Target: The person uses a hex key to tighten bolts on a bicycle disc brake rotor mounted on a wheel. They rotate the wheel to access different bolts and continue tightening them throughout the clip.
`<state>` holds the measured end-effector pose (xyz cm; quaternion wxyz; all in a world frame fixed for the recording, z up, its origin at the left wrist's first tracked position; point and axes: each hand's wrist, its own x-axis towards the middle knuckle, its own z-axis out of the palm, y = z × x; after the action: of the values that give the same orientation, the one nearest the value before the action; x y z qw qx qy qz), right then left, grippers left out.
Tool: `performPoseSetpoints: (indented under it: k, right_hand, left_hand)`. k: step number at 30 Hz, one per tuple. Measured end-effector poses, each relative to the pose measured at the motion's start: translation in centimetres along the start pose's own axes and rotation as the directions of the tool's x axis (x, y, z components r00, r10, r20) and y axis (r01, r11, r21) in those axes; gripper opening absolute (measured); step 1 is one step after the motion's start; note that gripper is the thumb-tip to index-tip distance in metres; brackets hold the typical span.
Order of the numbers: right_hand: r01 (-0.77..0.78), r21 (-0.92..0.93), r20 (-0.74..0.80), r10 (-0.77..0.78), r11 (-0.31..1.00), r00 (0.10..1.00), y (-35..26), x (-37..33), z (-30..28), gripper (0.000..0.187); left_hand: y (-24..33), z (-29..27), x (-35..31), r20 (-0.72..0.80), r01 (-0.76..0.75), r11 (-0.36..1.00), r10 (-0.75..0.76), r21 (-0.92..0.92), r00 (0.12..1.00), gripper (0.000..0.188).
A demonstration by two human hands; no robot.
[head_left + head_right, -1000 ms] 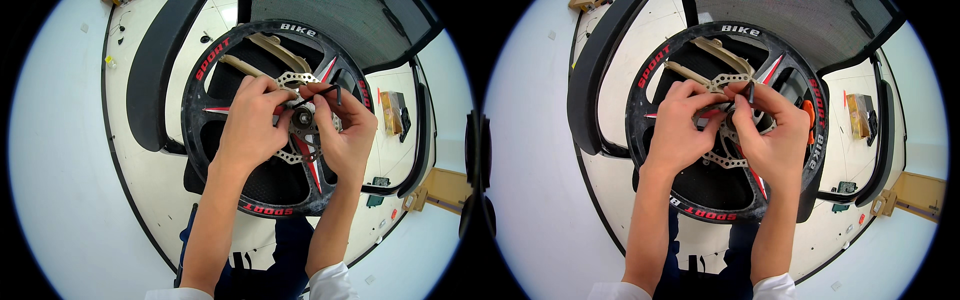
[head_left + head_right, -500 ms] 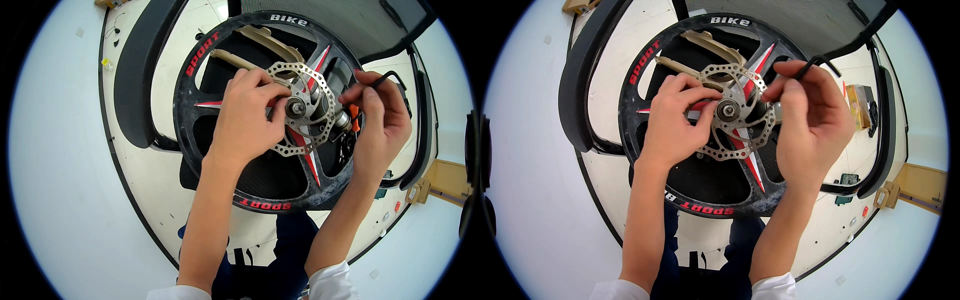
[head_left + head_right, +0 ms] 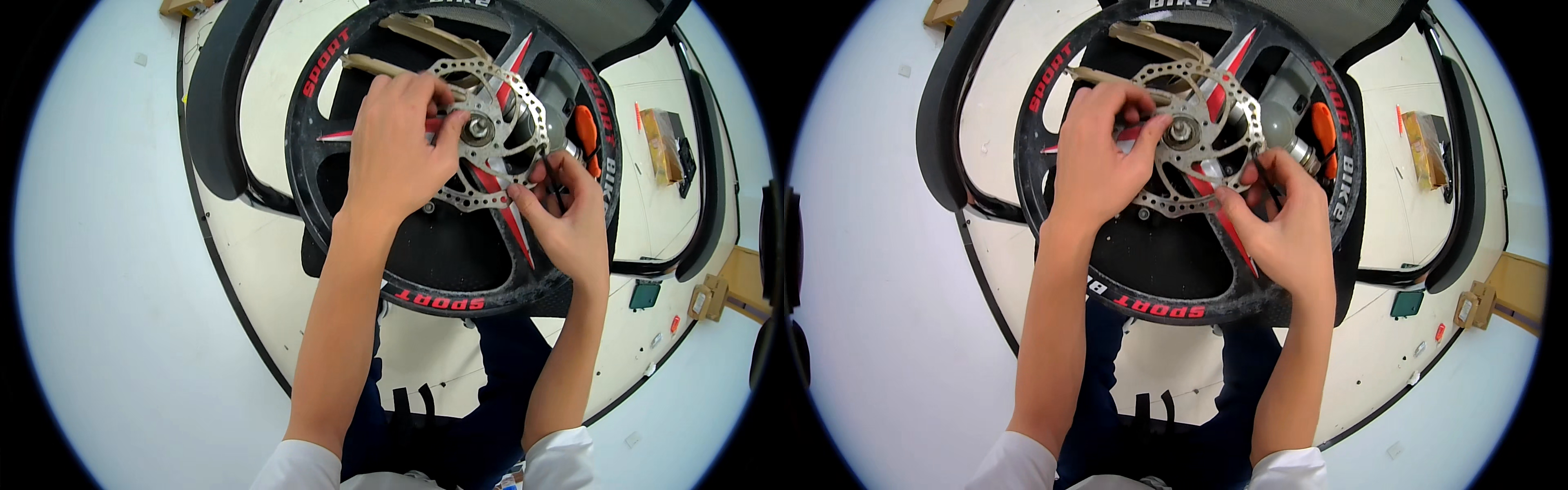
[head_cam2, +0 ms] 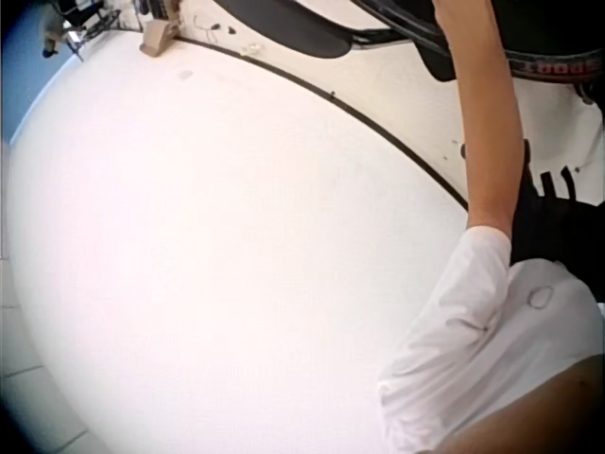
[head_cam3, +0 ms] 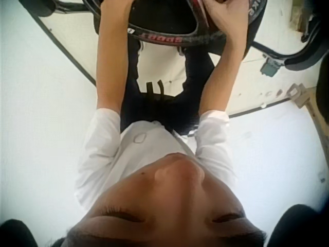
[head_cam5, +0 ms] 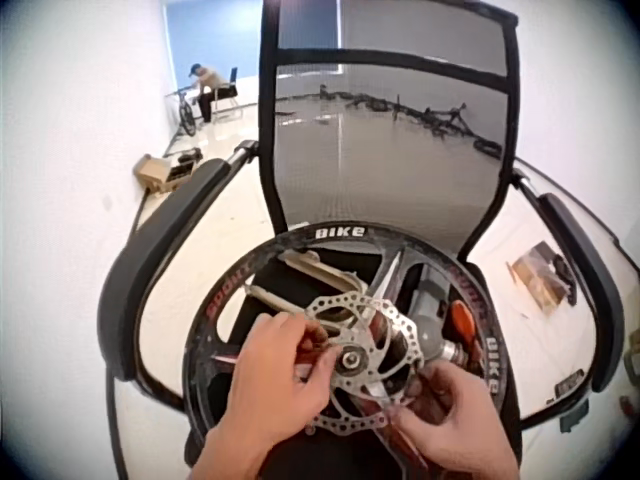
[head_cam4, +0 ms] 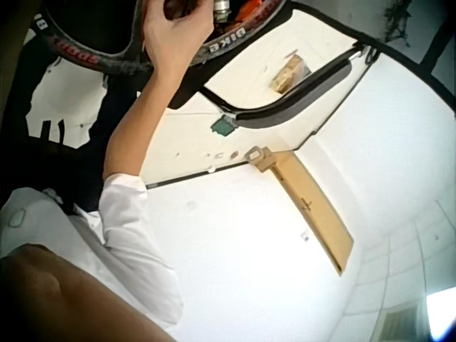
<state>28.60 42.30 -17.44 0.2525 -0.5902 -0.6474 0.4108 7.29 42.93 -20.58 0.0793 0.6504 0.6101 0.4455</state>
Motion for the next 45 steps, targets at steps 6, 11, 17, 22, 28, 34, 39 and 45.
performPoseSetpoints:
  k: [6,11,17,22,28,34,39,45]
  right_hand:
    - [0.149,-0.109,-0.022,-0.152,0.983,0.988,1.1,0.5,0.6,0.061]
    - [0.122,-0.093,-0.013,-0.124,0.988,0.992,1.2,0.6,0.6,0.062]
    - [0.091,0.049,0.013,-0.092,0.995,0.996,1.5,0.8,0.6,0.048]
    - [0.053,0.156,0.02,-0.057,0.986,0.998,1.6,1.1,0.2,0.035]
    - [0.016,0.079,-0.003,-0.015,0.997,1.0,1.1,0.9,-0.1,0.036]
    - [0.008,0.032,-0.012,-0.007,0.999,1.0,0.9,1.1,-0.8,0.035]
    - [0.032,0.132,-0.081,-0.022,0.991,0.997,0.4,1.0,-1.6,0.028]
    - [0.028,0.152,-0.188,0.001,0.988,0.982,0.5,1.0,-2.4,0.028]
  left_hand:
    - [-0.3,0.3,-0.1,-0.026,-0.052,0.999,0.052,0.005,0.998,0.01]
    - [0.0,0.3,-0.1,-0.052,-0.053,0.997,0.056,0.048,0.997,0.009]
    - [-0.6,-1.0,0.2,0.008,-0.16,0.984,0.16,0.073,0.987,0.013]
    - [-0.8,-0.8,0.1,-0.007,-0.183,0.979,0.184,0.087,0.983,0.011]
    - [-0.5,-0.2,-0.3,-0.044,-0.065,0.997,0.067,0.039,0.997,0.009]
    - [-0.8,-0.3,-0.3,-0.015,-0.107,0.994,0.107,0.013,0.994,0.013]
    - [-0.5,-0.6,0.0,-0.026,-0.02,1.0,0.02,-0.004,0.999,0.014]
    - [0.2,-2.5,0.3,-0.103,0.069,0.995,-0.076,-0.066,0.992,0.013]
